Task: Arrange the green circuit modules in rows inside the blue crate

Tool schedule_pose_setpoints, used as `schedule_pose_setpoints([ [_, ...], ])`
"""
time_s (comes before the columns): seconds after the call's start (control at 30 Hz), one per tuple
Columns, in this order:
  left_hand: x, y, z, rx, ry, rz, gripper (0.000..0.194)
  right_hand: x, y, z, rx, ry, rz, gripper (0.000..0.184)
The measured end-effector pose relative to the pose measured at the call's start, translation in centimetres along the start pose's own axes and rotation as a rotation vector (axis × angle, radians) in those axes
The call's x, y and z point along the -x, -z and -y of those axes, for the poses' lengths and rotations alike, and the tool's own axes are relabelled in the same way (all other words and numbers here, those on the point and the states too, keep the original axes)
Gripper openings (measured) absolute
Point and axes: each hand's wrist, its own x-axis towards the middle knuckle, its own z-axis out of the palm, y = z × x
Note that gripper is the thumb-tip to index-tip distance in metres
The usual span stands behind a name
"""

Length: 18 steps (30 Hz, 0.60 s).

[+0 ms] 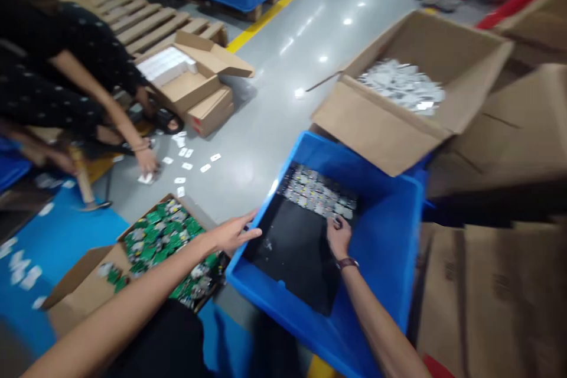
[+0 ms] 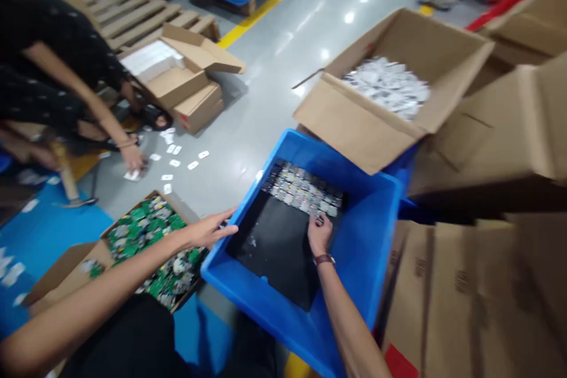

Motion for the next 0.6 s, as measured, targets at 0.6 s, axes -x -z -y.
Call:
schedule_pose_setpoints([
  [0.6,22.9,-5.9,14.0,-0.430,0.692,-0.756,0.050,24.7,-15.8,23.0,0.677,1.348,1.365,0.050],
])
